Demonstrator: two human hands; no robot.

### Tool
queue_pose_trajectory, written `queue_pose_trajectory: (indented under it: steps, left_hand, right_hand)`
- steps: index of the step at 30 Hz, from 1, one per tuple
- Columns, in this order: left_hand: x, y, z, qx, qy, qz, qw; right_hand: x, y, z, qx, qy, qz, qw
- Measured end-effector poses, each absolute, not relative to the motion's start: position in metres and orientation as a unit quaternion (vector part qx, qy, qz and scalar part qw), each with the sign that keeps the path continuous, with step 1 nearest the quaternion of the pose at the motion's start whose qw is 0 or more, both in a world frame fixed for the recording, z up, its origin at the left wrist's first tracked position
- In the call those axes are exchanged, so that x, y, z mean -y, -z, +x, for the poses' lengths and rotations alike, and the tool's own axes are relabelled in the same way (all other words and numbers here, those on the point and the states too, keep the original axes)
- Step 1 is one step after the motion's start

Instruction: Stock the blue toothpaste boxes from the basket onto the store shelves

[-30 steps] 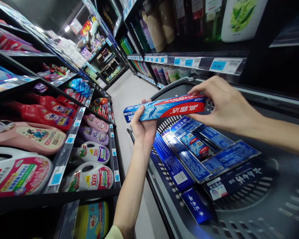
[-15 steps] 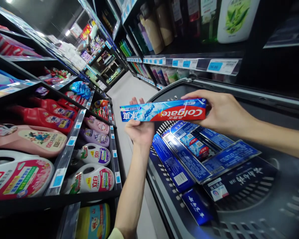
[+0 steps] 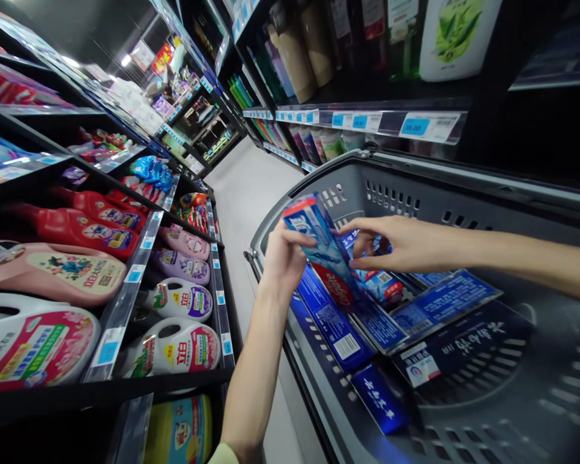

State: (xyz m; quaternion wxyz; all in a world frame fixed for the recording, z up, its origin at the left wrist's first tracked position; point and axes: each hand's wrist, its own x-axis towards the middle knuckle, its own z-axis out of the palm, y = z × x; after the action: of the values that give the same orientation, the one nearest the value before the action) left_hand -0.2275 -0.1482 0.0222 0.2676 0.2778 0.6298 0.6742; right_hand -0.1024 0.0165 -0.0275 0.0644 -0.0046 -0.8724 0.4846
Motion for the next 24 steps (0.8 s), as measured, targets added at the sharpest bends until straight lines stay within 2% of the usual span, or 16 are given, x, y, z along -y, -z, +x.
queue_pose_trajectory:
  steps: [3, 7, 9, 12, 15, 20, 24]
  left_hand:
    - [0.145, -0.017, -0.22, -0.612, -0.664, 0.286, 0.322]
    - [0.144, -0.016, -0.218, -0.623, -0.643, 0.342, 0.286]
    - [0.145, -0.016, -0.217, -0.637, -0.623, 0.377, 0.252]
    - [0.146, -0.015, -0.217, -0.686, -0.551, 0.443, 0.172]
    - [0.147, -0.014, -0.217, -0.741, -0.454, 0.494, 0.039]
    - [0.15, -0.016, -0.218, -0.767, -0.355, 0.517, -0.14]
    - [0.153, -0.019, -0.216, -0.761, -0.353, 0.501, -0.212]
  right_hand:
    - [-0.004, 0.026, -0.099, 0.875, -0.48, 0.001, 0.065]
    - [-0.002, 0.022, -0.096, 0.875, -0.471, -0.008, 0.114]
    - [-0.005, 0.019, -0.096, 0.849, -0.508, -0.033, 0.139]
    - [-0.011, 0.011, -0.097, 0.727, -0.649, -0.082, 0.208]
    - [-0.015, 0.001, -0.097, 0.561, -0.78, -0.098, 0.261]
    - [-0.02, -0.006, -0.095, 0.501, -0.828, -0.111, 0.226]
    - [-0.019, -0.001, -0.096, 0.496, -0.841, -0.108, 0.186]
